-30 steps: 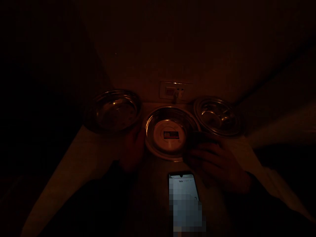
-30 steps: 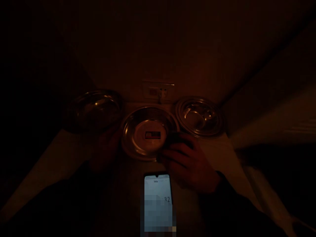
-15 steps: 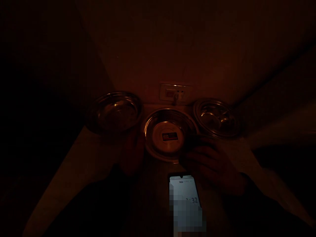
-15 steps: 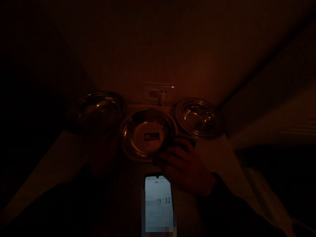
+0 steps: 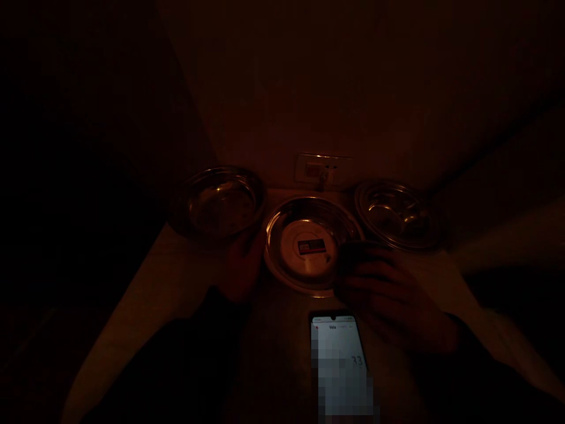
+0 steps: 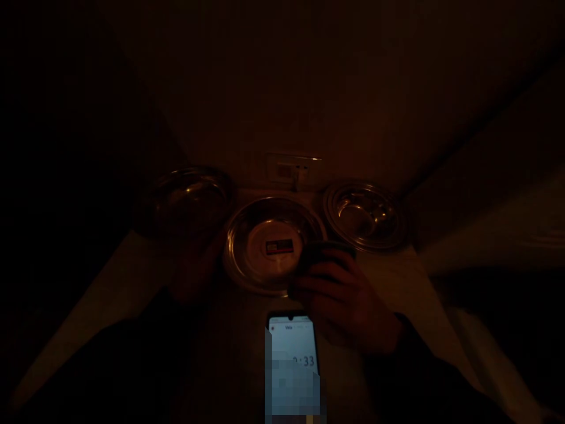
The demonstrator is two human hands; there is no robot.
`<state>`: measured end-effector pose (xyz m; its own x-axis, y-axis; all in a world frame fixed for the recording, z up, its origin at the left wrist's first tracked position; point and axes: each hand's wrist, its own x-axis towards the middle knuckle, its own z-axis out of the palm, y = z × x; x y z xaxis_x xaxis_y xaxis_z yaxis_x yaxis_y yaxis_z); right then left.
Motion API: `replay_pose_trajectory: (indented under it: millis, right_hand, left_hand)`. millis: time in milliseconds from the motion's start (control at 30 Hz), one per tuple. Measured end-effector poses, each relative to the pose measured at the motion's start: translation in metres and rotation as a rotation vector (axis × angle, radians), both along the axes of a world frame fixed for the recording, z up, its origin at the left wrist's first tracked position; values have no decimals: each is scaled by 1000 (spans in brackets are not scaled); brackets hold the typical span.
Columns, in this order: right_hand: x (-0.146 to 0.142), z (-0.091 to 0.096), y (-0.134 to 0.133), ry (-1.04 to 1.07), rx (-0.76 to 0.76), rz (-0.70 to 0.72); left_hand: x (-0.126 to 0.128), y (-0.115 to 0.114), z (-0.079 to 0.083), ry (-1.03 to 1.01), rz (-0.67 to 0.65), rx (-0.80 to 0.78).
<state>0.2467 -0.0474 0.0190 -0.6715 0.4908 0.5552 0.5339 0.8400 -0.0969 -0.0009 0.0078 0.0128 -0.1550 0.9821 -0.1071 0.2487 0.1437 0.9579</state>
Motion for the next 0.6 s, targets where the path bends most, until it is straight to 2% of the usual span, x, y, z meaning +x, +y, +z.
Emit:
replay_pose_trajectory:
  millis: [167,333,433,600]
  right_hand:
    - [3,1,0,1,9,-25]
    - [3,3,0,-10,18,-39]
    - [3,3,0,-14,20,-40]
    - [-10,-1,-5,-8,31,-44]
  left_hand:
    - [-6,1,-5,-21,-55,68]
    - [-8,0,-5,-34,-25,12]
    - [-6,-2,-7,-18,-44,32]
    - [-2,-4,-10,-38,-38,88]
